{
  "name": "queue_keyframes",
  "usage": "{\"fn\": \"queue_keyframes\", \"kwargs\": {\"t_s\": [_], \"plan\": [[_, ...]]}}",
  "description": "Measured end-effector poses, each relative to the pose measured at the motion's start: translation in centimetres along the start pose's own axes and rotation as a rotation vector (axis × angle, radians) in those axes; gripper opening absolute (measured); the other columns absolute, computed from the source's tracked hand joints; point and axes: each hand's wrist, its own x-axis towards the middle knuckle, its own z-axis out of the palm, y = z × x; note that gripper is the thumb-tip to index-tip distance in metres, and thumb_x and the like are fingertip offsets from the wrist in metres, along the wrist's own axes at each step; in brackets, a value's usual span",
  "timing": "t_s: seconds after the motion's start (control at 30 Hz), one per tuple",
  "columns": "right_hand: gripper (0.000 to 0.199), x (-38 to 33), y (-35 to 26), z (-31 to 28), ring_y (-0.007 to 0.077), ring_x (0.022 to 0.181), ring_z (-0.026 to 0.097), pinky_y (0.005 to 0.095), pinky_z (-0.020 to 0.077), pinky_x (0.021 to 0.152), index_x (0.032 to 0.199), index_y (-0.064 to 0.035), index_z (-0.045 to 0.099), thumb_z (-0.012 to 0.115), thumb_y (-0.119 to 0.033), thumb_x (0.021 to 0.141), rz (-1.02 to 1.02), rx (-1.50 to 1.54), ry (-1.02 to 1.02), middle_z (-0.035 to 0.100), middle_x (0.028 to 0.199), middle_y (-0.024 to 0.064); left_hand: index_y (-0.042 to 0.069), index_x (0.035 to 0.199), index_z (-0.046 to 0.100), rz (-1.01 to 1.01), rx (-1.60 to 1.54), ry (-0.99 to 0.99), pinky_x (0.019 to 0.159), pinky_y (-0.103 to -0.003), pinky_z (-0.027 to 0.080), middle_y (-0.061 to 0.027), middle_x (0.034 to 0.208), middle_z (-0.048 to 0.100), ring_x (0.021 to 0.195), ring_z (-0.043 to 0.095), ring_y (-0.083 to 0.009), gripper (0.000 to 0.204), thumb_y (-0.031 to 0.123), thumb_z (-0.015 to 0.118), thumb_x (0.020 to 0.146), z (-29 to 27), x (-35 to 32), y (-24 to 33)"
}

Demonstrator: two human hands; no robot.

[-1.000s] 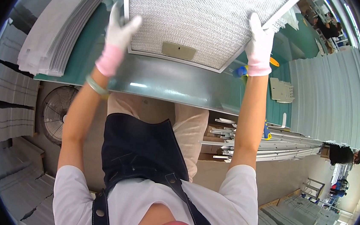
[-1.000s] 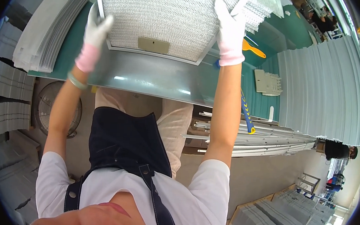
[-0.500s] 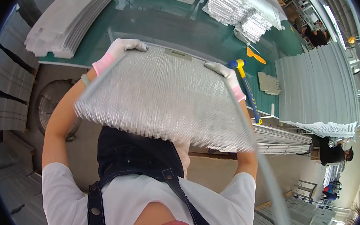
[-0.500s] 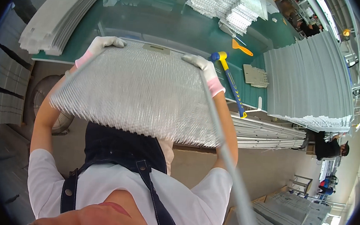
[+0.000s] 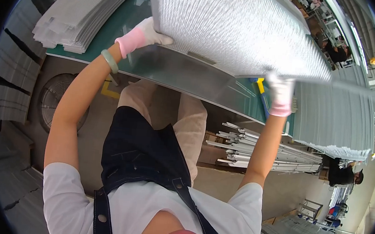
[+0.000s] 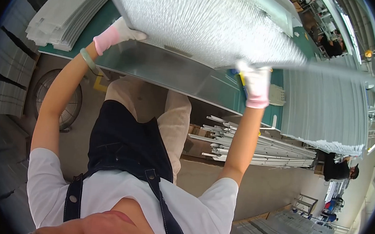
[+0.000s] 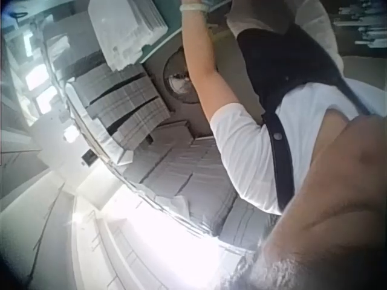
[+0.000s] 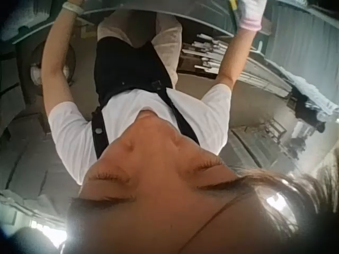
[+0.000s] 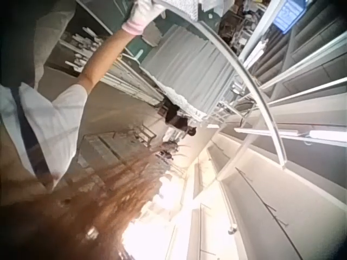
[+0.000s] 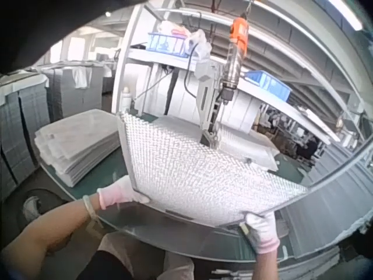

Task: Assembling metal mesh filters by attaching frames, handles, and using a pressing machine.

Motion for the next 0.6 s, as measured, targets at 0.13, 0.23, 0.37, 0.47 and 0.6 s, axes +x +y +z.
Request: {"fn": "queue_keyframes", "kwargs": {"t_s": [0.13, 0.23, 0.37, 0.47, 0.6], "plan": [[0.023, 4.3, -0.9, 0.5, 0.0129, 0.085, 0.057, 0.0273, 0.0431, 0.084, 0.103, 0.0014, 0.056, 0.057, 0.003, 0.08, -0.192, 0.52, 0.164, 0.06, 0.098, 0.0077, 0.0, 0.096, 0.062, -0.066, -0.218, -0.034, 0.071, -0.026, 0.047, -0.005, 0.087, 0.064, 0.079, 0.059, -0.0116, 0.034, 0.013, 0.073, 0.068, -0.3, 1.8, -0.2], [0.023, 6.1, 0.2, 0.8, 0.0129, 0.087, 0.056, 0.027, 0.0426, 0.083, 0.104, 0.0023, 0.056, 0.057, 0.002, 0.081, -0.193, 0.506, 0.208, 0.06, 0.099, 0.007, 0.0, 0.097, 0.062, -0.097, -0.244, -0.079, 0.072, -0.026, 0.047, -0.0049, 0.087, 0.064, 0.079, 0.058, -0.0113, 0.034, 0.015, 0.073, 0.068, -0.3, 2.6, 0.0], [0.023, 7.6, 0.0, 1.8, 0.0131, 0.087, 0.056, 0.0263, 0.0427, 0.082, 0.105, 0.0028, 0.056, 0.058, -0.003, 0.082, -0.183, 0.623, 0.17, 0.06, 0.099, 0.0064, -0.001, 0.102, 0.059, -0.125, -0.25, -0.111, 0.075, -0.026, 0.047, -0.0052, 0.09, 0.064, 0.083, 0.058, -0.0121, 0.041, 0.016, 0.074, 0.067, -0.8, 3.8, -0.5], [0.015, 8.3, 0.0, 1.9, 0.0051, 0.067, 0.049, 0.02, 0.0394, 0.064, 0.089, 0.002, 0.06, 0.065, -0.006, 0.077, -0.119, 0.612, 0.301, 0.058, 0.078, -0.0026, 0.001, 0.129, 0.033, -0.032, -0.238, 0.28, 0.087, -0.03, 0.043, -0.0126, 0.11, 0.056, 0.098, 0.055, -0.018, 0.08, 0.02, 0.076, 0.064, 2.4, 3.1, -1.4], [0.011, 10.1, 0.6, 2.4, 0.0023, 0.059, 0.041, 0.0201, 0.0331, 0.053, 0.082, -0.0016, 0.06, 0.066, -0.009, 0.077, -0.08, 0.576, 0.318, 0.052, 0.071, -0.0057, 0.011, 0.138, 0.015, 0.343, 0.106, 0.626, 0.095, -0.037, 0.038, -0.0217, 0.138, 0.021, 0.119, 0.039, -0.0356, 0.104, 0.033, 0.078, 0.058, 6.3, 1.2, -3.4]]}}
